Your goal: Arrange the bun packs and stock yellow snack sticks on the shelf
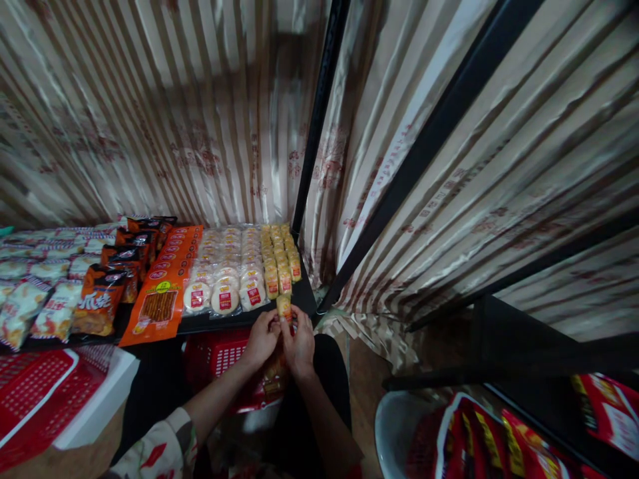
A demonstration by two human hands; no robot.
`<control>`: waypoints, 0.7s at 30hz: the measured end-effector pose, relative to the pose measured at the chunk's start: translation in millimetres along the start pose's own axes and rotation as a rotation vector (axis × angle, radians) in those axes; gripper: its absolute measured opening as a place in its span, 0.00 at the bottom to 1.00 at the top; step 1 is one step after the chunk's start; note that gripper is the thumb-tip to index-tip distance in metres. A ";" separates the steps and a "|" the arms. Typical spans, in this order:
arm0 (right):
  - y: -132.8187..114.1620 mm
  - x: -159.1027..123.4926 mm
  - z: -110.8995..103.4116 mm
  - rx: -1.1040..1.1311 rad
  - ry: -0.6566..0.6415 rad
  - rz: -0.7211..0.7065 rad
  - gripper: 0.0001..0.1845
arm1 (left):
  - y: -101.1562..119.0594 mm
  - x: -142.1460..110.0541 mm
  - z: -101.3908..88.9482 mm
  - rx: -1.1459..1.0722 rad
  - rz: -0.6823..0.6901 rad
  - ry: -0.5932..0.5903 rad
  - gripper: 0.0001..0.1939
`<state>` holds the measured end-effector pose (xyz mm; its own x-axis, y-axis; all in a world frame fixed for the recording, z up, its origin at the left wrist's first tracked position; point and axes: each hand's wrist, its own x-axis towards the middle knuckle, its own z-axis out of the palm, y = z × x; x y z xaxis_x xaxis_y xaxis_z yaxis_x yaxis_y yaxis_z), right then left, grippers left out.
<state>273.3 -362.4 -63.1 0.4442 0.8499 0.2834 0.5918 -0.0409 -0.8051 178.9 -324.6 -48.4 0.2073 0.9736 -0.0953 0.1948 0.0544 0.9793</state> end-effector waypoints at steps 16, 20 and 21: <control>12.6 30.9 8.6 0.065 0.148 0.131 0.22 | 10.7 34.9 20.5 -0.201 -0.167 -0.057 0.17; 8.8 37.3 9.5 -0.018 0.171 0.197 0.17 | 10.8 41.9 22.0 -0.222 -0.168 -0.080 0.17; 8.0 38.3 10.2 -0.027 0.172 0.198 0.17 | 9.9 43.7 21.8 -0.220 -0.162 -0.087 0.16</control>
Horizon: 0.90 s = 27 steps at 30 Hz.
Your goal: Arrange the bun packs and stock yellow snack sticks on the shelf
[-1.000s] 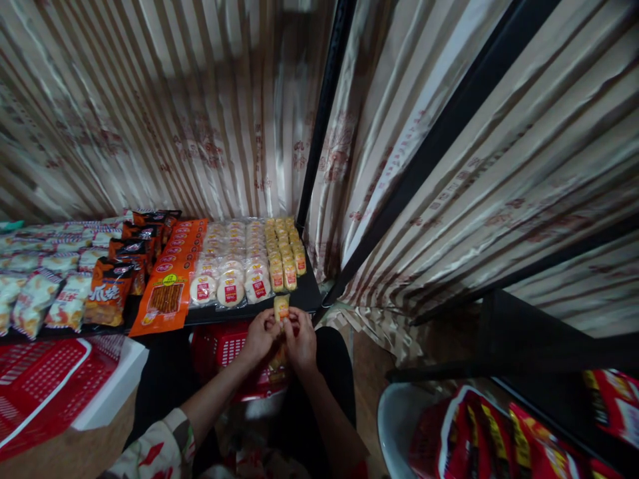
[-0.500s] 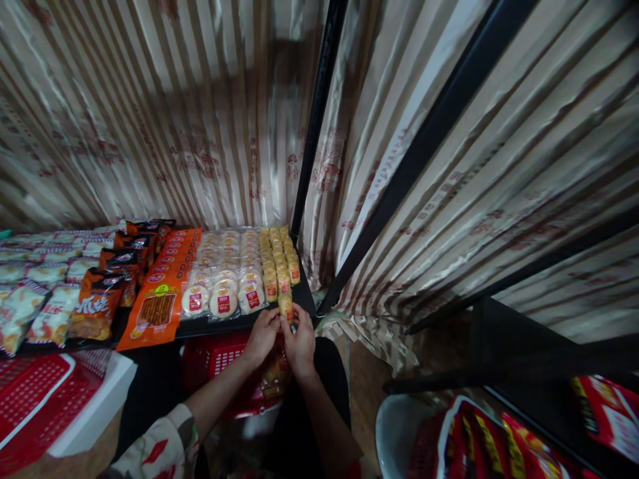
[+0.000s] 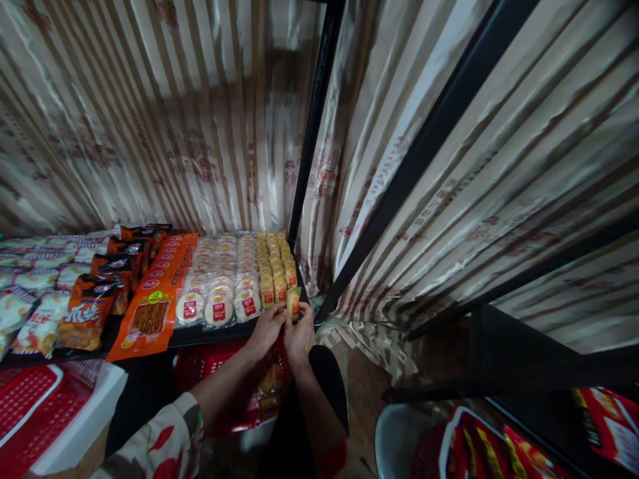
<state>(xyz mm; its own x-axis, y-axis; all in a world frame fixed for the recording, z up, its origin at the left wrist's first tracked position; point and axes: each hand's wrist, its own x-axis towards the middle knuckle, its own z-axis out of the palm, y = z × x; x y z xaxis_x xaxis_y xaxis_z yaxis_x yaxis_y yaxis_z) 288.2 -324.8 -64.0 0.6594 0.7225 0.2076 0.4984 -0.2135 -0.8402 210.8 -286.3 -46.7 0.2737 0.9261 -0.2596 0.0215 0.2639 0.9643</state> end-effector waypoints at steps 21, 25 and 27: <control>2.6 28.6 21.1 -0.108 0.132 -0.144 0.14 | 1.4 18.9 1.4 0.104 0.043 -0.052 0.20; 4.8 35.3 23.4 -0.118 0.116 -0.130 0.13 | -1.1 19.7 -0.5 0.110 0.049 -0.073 0.20; 5.3 38.3 24.8 -0.106 0.115 -0.140 0.13 | 0.7 18.7 -0.2 0.105 0.060 -0.086 0.20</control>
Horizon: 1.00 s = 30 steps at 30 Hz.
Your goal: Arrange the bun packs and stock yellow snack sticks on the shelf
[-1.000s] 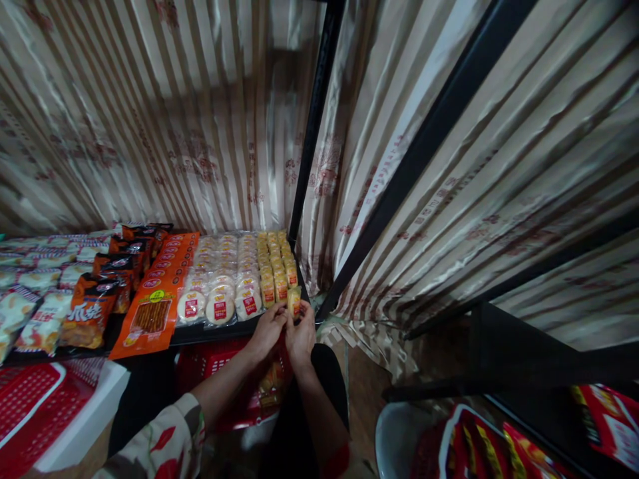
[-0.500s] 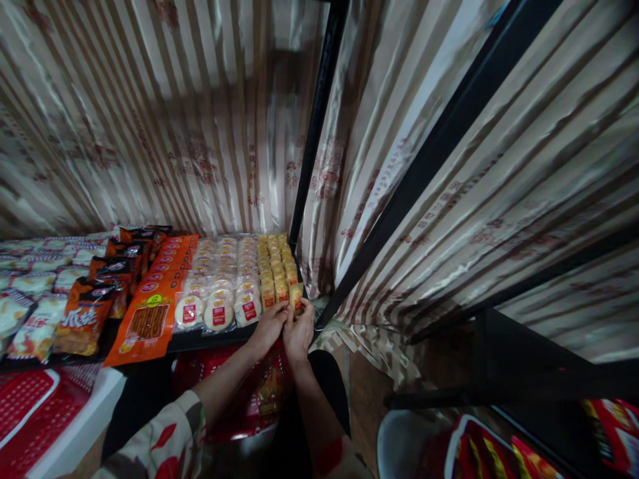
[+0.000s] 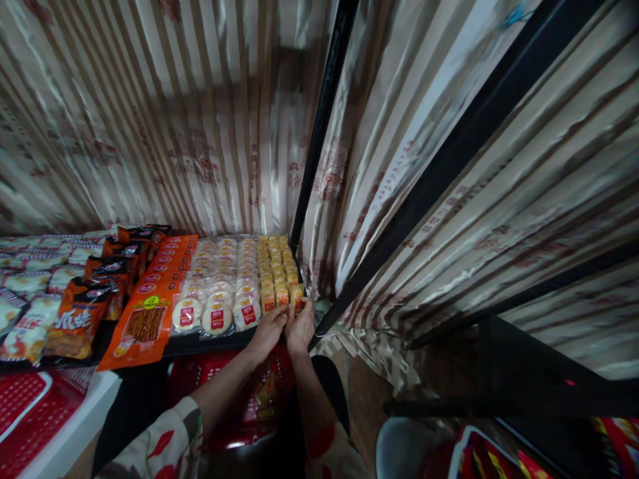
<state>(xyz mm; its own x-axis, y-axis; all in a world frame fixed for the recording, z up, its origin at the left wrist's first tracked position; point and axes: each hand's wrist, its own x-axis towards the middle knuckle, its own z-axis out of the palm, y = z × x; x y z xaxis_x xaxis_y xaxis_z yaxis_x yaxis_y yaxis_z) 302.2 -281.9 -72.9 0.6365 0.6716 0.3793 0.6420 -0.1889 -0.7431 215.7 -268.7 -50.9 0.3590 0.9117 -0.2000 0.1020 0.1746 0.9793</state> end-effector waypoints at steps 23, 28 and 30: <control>21.2 7.3 9.6 0.135 -0.094 -0.105 0.14 | 3.5 -1.8 1.9 0.021 -0.088 0.043 0.20; 18.1 3.8 7.4 0.105 -0.068 -0.126 0.15 | -0.8 0.6 1.5 0.006 -0.064 0.046 0.20; 17.6 1.3 7.3 0.085 -0.069 -0.114 0.17 | -2.9 1.4 1.1 -0.008 -0.042 0.058 0.20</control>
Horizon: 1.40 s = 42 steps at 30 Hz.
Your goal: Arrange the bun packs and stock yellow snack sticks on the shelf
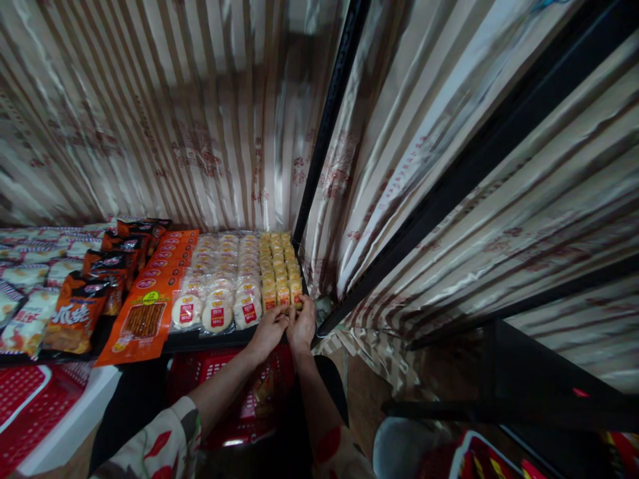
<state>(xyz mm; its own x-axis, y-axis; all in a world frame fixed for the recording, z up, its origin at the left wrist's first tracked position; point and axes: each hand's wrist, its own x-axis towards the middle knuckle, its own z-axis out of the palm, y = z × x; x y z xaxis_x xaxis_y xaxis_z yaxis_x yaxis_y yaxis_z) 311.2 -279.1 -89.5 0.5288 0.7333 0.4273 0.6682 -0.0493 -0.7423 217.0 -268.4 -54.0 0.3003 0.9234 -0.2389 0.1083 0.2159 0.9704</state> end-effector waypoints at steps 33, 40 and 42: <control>-17.0 -78.4 -11.4 0.136 -0.011 -0.110 0.17 | -24.0 -46.1 -8.5 0.258 0.192 0.077 0.11; -12.9 -124.3 4.9 0.149 -0.161 -0.109 0.14 | -63.2 -67.7 -37.4 0.386 0.181 0.055 0.12; -8.0 -137.5 14.9 0.127 -0.282 -0.087 0.14 | -79.2 -70.9 -49.5 0.412 0.051 0.039 0.13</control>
<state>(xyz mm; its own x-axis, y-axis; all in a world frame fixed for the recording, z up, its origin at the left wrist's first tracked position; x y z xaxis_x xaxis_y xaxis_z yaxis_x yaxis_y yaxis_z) 225.3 -369.4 -150.0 0.2948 0.8912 0.3448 0.6244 0.0935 -0.7755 140.2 -335.2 -112.2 0.2803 0.9425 -0.1818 0.4668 0.0316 0.8838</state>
